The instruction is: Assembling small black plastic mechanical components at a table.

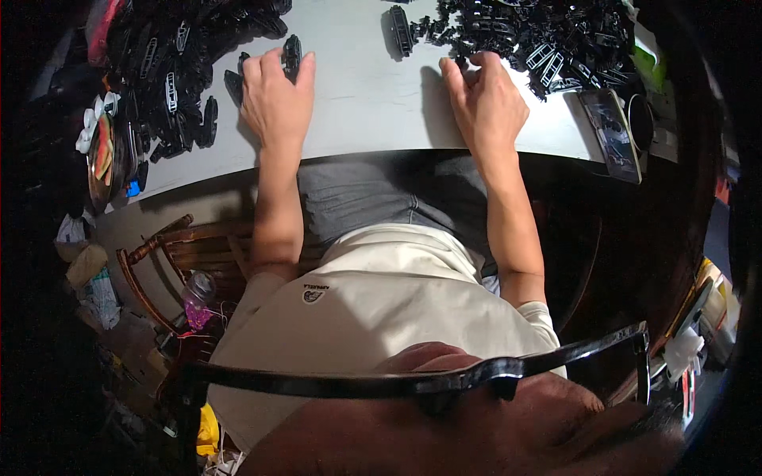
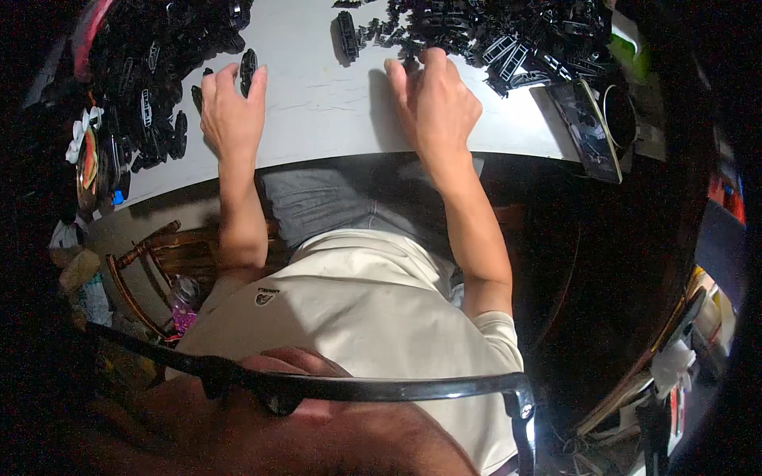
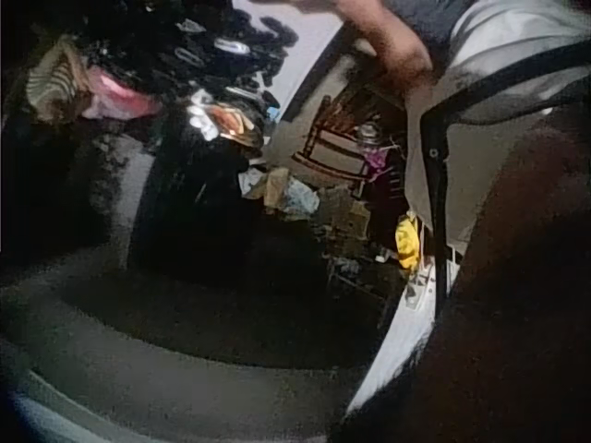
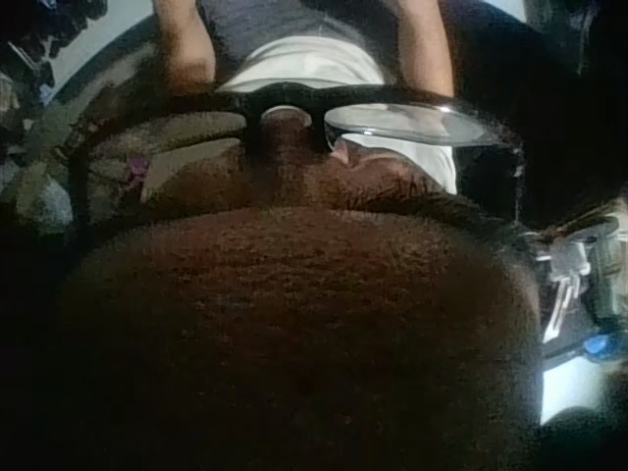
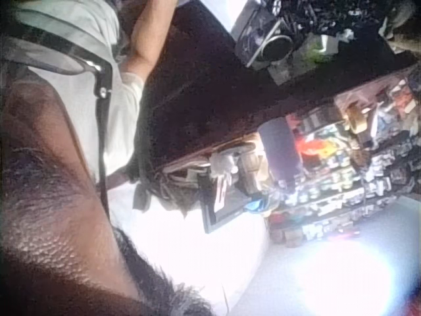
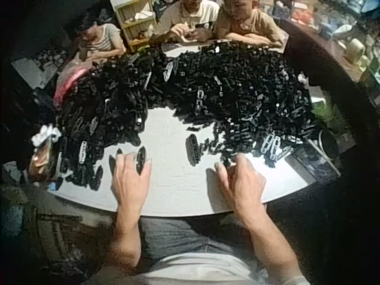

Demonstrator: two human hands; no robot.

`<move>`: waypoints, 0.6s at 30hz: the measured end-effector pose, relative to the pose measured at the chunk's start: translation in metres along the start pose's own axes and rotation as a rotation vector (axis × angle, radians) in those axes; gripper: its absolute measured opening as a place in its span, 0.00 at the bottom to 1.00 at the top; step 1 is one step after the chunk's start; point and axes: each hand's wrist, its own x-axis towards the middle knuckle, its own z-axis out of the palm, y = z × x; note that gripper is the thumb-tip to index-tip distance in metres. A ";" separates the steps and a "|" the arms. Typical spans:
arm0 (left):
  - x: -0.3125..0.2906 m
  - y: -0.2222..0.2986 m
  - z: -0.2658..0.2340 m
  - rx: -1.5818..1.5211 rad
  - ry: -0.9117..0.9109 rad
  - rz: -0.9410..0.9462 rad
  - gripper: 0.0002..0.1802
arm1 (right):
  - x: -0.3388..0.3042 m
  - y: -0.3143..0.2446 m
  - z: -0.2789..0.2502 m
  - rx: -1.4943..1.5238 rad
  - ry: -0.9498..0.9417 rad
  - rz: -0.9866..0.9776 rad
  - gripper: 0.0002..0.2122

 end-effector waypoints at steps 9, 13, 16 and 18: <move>-0.005 -0.003 -0.003 -0.188 -0.008 0.129 0.14 | -0.004 0.005 0.009 -0.067 0.142 -0.132 0.08; -0.016 0.014 -0.018 -0.422 -0.022 0.086 0.13 | -0.015 0.015 0.008 0.062 0.125 -0.318 0.05; -0.021 0.020 -0.025 -0.615 -0.066 0.135 0.13 | -0.027 0.010 0.002 0.060 0.020 -0.351 0.08; -0.026 0.025 -0.028 -0.766 -0.185 0.124 0.14 | -0.033 0.011 0.003 0.091 -0.001 -0.355 0.10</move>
